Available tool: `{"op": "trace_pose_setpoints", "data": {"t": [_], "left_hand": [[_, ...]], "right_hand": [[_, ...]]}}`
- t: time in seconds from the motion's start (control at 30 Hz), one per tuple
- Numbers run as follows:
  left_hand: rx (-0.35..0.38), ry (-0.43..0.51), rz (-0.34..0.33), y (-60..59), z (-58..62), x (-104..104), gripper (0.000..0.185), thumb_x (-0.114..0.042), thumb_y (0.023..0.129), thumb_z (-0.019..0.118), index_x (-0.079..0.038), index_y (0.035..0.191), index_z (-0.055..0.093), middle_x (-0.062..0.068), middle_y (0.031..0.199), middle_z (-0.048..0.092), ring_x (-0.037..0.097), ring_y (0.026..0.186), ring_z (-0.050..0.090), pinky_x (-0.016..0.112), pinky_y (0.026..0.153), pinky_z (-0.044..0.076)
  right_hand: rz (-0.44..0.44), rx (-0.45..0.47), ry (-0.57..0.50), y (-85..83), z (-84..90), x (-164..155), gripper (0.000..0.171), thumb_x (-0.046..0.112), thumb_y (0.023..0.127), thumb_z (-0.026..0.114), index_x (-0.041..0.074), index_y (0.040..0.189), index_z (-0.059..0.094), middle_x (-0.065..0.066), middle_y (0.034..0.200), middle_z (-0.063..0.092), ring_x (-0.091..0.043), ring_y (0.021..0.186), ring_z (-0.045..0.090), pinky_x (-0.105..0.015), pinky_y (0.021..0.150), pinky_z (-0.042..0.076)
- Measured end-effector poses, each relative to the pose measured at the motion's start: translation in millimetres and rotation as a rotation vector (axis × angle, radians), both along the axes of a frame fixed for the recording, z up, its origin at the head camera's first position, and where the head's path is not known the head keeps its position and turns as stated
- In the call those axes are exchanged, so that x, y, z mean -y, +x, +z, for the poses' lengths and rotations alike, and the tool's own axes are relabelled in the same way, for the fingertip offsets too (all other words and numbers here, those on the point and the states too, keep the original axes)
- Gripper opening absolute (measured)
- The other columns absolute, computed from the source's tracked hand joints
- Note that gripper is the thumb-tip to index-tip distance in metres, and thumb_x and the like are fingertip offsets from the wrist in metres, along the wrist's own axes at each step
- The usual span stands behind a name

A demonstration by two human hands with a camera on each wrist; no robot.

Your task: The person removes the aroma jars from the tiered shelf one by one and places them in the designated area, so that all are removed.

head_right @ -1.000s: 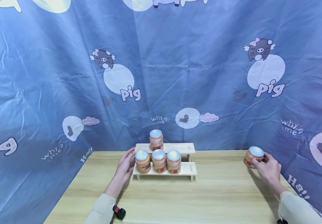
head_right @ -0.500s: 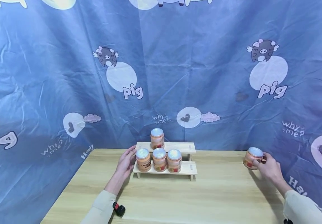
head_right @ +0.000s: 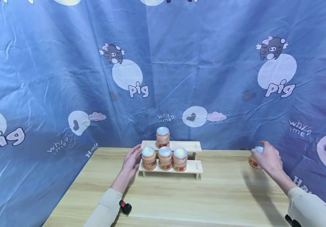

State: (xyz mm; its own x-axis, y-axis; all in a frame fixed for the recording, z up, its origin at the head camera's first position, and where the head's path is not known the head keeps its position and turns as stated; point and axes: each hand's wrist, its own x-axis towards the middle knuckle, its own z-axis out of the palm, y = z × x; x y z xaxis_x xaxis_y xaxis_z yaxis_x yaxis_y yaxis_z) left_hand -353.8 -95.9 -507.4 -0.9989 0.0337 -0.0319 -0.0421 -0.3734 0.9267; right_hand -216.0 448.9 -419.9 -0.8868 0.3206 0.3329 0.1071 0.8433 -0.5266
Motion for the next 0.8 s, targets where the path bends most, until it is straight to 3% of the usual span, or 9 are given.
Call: {"op": "trace_pose_setpoints", "data": {"t": [0.13, 0.3, 0.6, 0.67, 0.8], "left_hand": [[-0.004, 0.007, 0.004, -1.8, 0.4, -0.9, 0.047, -0.022, 0.094, 0.074, -0.011, 0.138, 0.062, 0.003, 0.104, 0.074, 0.02, 0.099, 0.068, 0.019, 0.05, 0.038], [-0.005, -0.013, 0.009, -1.3, 2.2, -1.5, 0.048, -0.024, 0.094, 0.074, -0.012, 0.139, 0.061, 0.003, 0.106, 0.074, 0.017, 0.099, 0.069, 0.022, 0.059, 0.042], [0.003, -0.037, 0.023, -0.8, 0.2, -5.9, 0.046, -0.026, 0.094, 0.074, -0.013, 0.137, 0.062, 0.001, 0.106, 0.074, 0.015, 0.098, 0.068, 0.024, 0.062, 0.042], [0.0, -0.035, 0.019, -0.7, -0.3, -6.9, 0.047, -0.026, 0.094, 0.073, -0.011, 0.137, 0.062, 0.002, 0.106, 0.074, 0.015, 0.097, 0.069, 0.024, 0.061, 0.042], [-0.011, -0.049, 0.032, 0.2, 0.6, -3.5, 0.048, -0.027, 0.094, 0.073, -0.011, 0.138, 0.061, 0.002, 0.108, 0.073, 0.015, 0.1, 0.068, 0.026, 0.065, 0.044]], "right_hand": [[0.04, -0.065, -0.012, -3.4, 18.5, 35.5, 0.048, 0.026, 0.098, 0.058, -0.006, 0.134, 0.055, -0.035, 0.125, 0.059, -0.051, 0.104, 0.058, -0.051, 0.071, 0.046], [0.112, -0.198, -0.03, -10.6, 34.2, 85.1, 0.033, 0.019, 0.096, 0.061, -0.003, 0.12, 0.068, -0.024, 0.107, 0.072, -0.029, 0.09, 0.067, -0.026, 0.07, 0.042], [0.218, -0.259, -0.149, -29.8, 50.1, 160.0, 0.027, 0.026, 0.1, 0.064, 0.004, 0.11, 0.075, -0.013, 0.102, 0.075, 0.005, 0.084, 0.06, -0.018, 0.073, 0.043], [0.252, -0.251, -0.189, -34.0, 53.4, 173.5, 0.028, 0.028, 0.1, 0.065, 0.004, 0.11, 0.075, -0.012, 0.102, 0.075, 0.005, 0.084, 0.061, -0.018, 0.074, 0.044], [0.316, -0.229, -0.244, -48.6, 55.7, 202.5, 0.027, 0.026, 0.099, 0.068, 0.003, 0.11, 0.075, -0.012, 0.102, 0.075, -0.012, 0.089, 0.067, -0.02, 0.076, 0.046]]}}
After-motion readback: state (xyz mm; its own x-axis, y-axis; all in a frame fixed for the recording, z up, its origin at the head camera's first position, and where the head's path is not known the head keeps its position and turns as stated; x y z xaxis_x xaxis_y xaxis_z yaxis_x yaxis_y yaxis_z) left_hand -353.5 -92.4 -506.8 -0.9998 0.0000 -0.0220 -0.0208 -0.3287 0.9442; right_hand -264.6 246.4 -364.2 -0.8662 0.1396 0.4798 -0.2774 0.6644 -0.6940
